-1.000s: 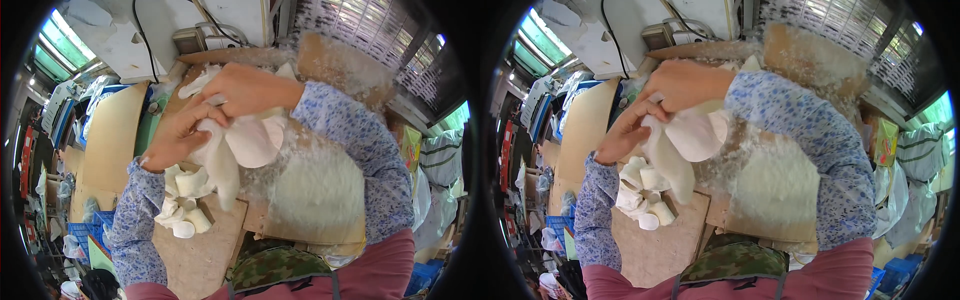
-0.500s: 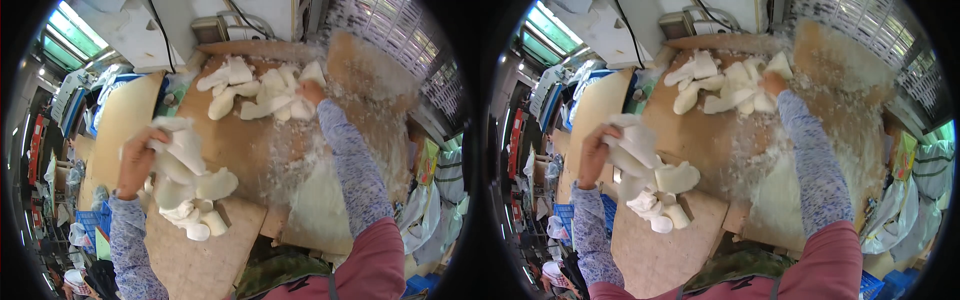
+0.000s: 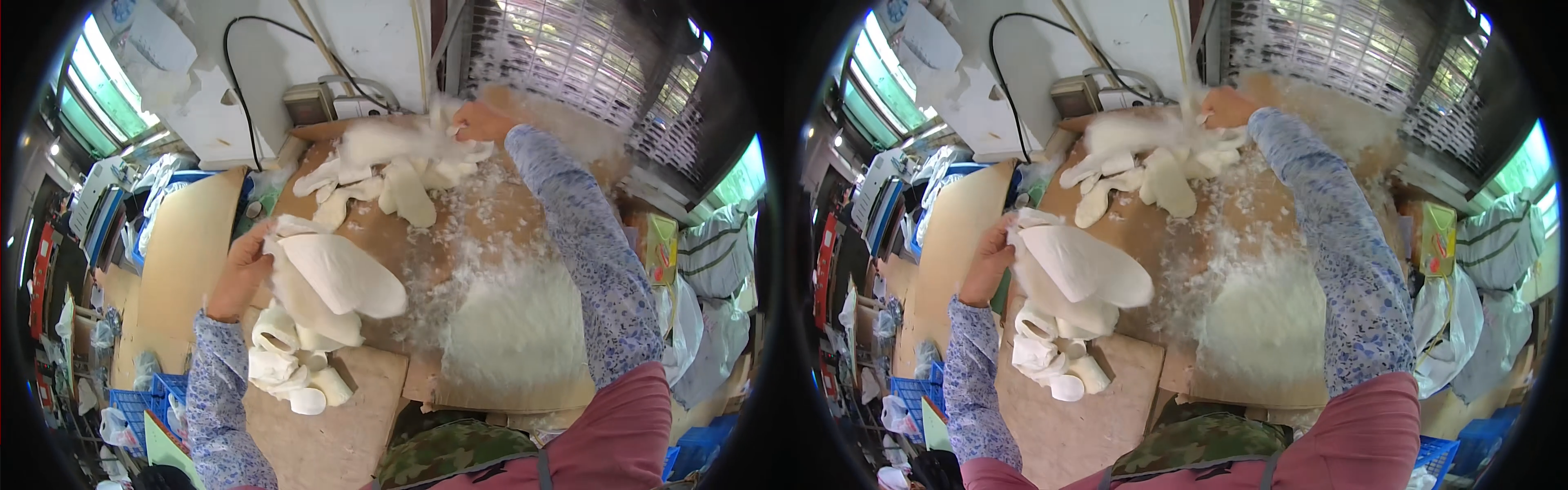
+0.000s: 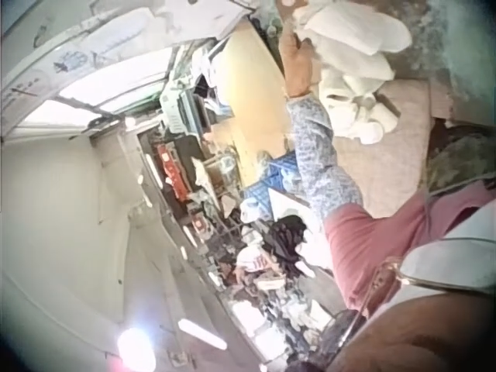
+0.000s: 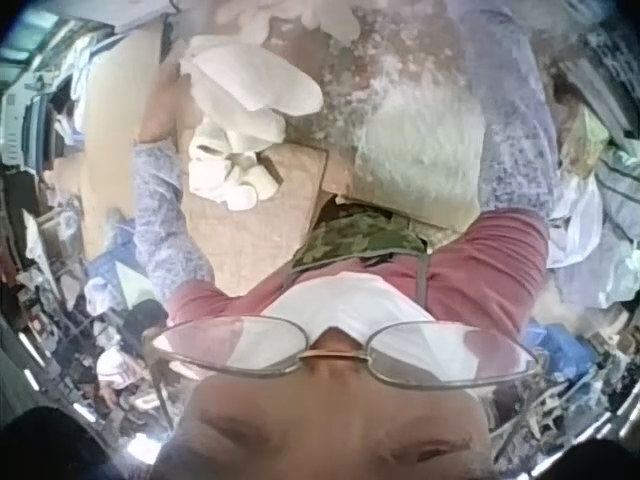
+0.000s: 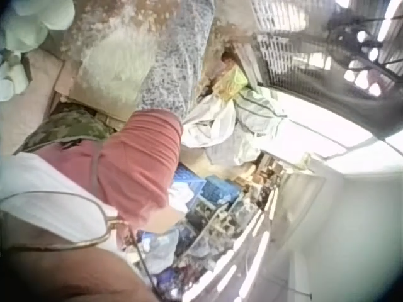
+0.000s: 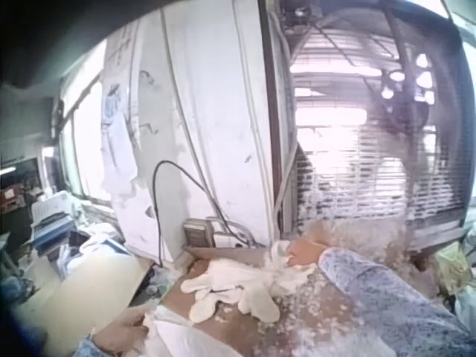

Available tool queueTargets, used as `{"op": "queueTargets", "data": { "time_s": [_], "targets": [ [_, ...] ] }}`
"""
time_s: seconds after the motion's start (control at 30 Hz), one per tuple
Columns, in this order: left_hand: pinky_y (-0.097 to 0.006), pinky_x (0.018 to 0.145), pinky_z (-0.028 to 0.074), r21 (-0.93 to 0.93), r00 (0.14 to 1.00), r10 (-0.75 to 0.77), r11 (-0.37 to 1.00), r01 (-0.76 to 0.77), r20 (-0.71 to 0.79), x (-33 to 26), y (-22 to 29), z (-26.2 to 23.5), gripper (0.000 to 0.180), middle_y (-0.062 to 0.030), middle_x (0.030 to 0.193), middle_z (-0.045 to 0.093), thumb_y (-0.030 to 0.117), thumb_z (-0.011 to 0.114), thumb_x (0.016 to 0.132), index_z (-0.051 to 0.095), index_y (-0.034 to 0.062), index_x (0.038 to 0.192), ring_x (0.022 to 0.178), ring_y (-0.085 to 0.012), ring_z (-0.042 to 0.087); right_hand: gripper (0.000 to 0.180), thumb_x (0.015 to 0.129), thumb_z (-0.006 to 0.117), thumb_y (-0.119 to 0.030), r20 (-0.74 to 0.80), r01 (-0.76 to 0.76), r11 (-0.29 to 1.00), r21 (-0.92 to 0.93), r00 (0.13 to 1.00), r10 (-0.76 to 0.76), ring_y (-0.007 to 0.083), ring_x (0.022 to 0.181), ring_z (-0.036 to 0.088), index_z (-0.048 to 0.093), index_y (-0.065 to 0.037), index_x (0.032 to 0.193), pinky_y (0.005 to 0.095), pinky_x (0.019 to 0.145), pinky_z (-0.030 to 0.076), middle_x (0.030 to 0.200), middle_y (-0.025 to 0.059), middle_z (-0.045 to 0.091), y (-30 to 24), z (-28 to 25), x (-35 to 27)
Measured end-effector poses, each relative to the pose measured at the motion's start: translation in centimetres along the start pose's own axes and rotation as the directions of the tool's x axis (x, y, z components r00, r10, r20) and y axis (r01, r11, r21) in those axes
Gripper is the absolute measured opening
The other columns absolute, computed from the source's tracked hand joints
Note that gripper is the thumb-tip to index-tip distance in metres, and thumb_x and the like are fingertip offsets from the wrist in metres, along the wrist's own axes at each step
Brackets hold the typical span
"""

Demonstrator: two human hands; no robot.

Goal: The recorder uses a spray gun to apply adhesive to white shoe insoles and سپس organizes them on a workstation.

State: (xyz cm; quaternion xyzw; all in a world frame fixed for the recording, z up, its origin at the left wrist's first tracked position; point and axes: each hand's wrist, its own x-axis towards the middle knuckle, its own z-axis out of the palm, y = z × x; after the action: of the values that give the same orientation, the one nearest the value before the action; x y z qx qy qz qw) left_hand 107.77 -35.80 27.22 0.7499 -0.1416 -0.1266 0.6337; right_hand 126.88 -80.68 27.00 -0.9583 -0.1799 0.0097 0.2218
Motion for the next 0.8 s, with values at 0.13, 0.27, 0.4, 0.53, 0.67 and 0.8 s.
{"op": "queueTargets", "data": {
  "time_s": [0.13,0.27,0.4,0.53,0.67,0.8],
  "targets": [
    [-0.022,0.087,0.040,0.127,0.996,-0.015,0.992,0.004,0.087,-0.6,0.7,0.6,0.054,-0.0019,0.114,0.054,-0.010,0.045,0.074,0.046,0.0016,0.127,0.103,-0.0081,0.050,0.019,0.075,0.068,-0.023,-0.082,0.155,0.863,0.480,0.988,-0.132,0.0115,0.060,0.049,0.063,-0.005,0.077,0.0276,0.058,0.040,0.066,0.0033,0.055,-2.9,2.5,-1.4],
    [-0.022,0.086,0.040,0.153,0.994,0.018,0.988,-0.034,0.110,-1.6,0.8,1.0,0.054,-0.0015,0.110,0.055,-0.009,0.044,0.074,0.046,0.0007,0.127,0.099,-0.0074,0.050,0.029,0.073,0.068,-0.028,0.003,0.140,0.940,0.310,0.989,-0.148,0.0151,0.064,0.050,0.059,-0.002,0.078,0.0309,0.061,0.040,0.064,0.0071,0.050,-3.4,3.8,-3.4],
    [-0.021,0.085,0.040,0.139,0.995,-0.056,0.989,0.045,0.079,-3.8,2.7,1.7,0.049,-0.0016,0.106,0.057,-0.004,0.040,0.075,0.049,-0.0001,0.124,0.098,-0.0078,0.050,0.026,0.077,0.066,-0.027,-0.095,0.216,0.953,0.212,0.975,-0.200,0.0169,0.068,0.056,0.062,-0.001,0.081,0.0304,0.063,0.044,0.070,0.0099,0.057,-8.2,2.0,-4.4],
    [-0.021,0.084,0.041,0.008,0.995,-0.024,1.000,0.023,0.095,-2.9,3.0,3.3,0.046,-0.0014,0.104,0.058,0.001,0.041,0.077,0.051,-0.0005,0.122,0.095,-0.0085,0.052,0.017,0.081,0.058,-0.016,-0.072,0.258,0.942,0.214,0.966,-0.249,0.0237,0.076,0.063,0.065,-0.002,0.088,0.0368,0.071,0.048,0.083,0.0146,0.063,-7.2,-1.6,-3.5],
    [-0.027,0.090,0.040,0.068,0.997,-0.064,0.996,0.061,0.049,-3.1,3.8,2.7,0.038,-0.0065,0.113,0.057,0.004,0.042,0.076,0.055,0.0003,0.112,0.104,-0.0151,0.052,0.021,0.078,0.058,-0.019,-0.076,0.130,0.774,-0.620,0.971,-0.225,0.0322,0.081,0.063,0.067,-0.006,0.092,0.0429,0.074,0.049,0.090,0.0144,0.066,-8.8,2.5,-3.3],
    [-0.031,0.098,0.034,0.227,0.928,0.155,0.944,-0.241,0.339,-1.9,5.4,4.5,0.045,-0.0117,0.115,0.057,0.000,0.040,0.063,0.060,0.0003,0.103,0.110,-0.0221,0.050,0.021,0.070,0.063,-0.023,-0.041,0.380,0.906,-0.185,0.918,-0.393,0.0235,0.064,0.053,0.057,-0.003,0.075,0.0344,0.060,0.043,0.068,0.0102,0.054,-13.0,1.3,-3.0]
  ]
}}
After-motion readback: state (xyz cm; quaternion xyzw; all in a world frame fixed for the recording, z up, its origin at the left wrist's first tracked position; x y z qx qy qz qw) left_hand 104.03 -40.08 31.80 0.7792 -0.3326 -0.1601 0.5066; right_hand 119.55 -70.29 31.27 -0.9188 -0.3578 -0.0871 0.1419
